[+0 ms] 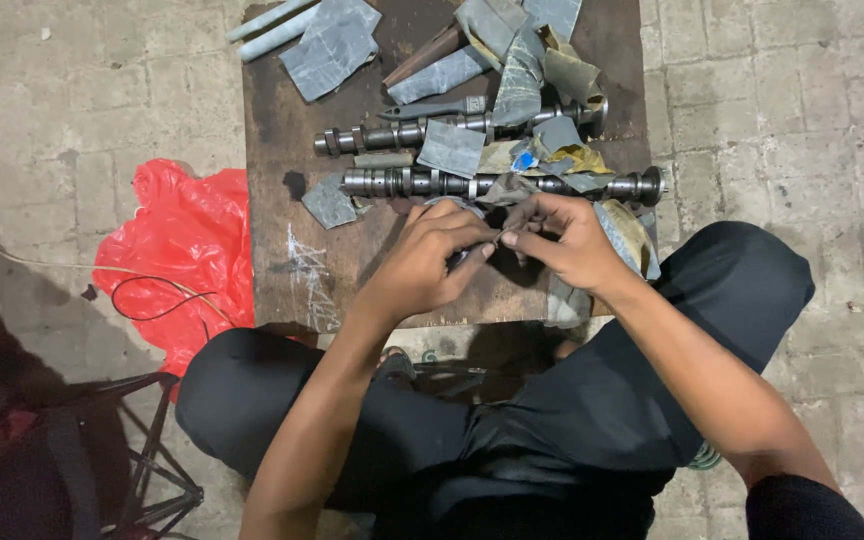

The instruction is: The person sits on the floor and cleans a circular metal part using a cloth. They repeatedly wipe the surface of the part and occasionally rub the cloth between their fingers. Several other metal parts and sandpaper sheets are visible on the table.

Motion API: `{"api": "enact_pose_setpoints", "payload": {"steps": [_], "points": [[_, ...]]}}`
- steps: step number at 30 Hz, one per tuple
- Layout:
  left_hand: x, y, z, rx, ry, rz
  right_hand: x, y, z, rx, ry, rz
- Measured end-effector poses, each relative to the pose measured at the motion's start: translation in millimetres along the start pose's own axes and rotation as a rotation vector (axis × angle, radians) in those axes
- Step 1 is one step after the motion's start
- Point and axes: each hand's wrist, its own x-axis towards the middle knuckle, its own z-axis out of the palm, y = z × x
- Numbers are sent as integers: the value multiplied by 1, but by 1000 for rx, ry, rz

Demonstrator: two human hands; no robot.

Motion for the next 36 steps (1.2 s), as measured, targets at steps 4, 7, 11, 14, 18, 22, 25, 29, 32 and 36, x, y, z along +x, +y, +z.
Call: {"api": "enact_pose_setpoints", "payload": {"steps": [4,7,11,14,18,22,25,29,32,36], "points": [[1,-5,5,45,45,16,-1,6,4,90,0,-10],[1,-10,16,139,144,36,-2,13,3,138,18,12],[2,-11,28,211,275,50,-6,11,10,221,60,40],[3,-5,32,221,330,39,-4,12,24,390,149,91],[5,3,38,349,376,39,-3,23,33,568,226,153],[3,2,41,498,398,63,-2,34,32,497,269,167],[4,0,41,483,406,45,-1,23,33,420,252,123],[1,1,42,308,385,-36,-3,31,32,631,261,262],[2,-1,40,275,314,-103,0,28,31,620,274,245],[4,-3,21,189,306,-60,4,-2,33,476,290,89]]}}
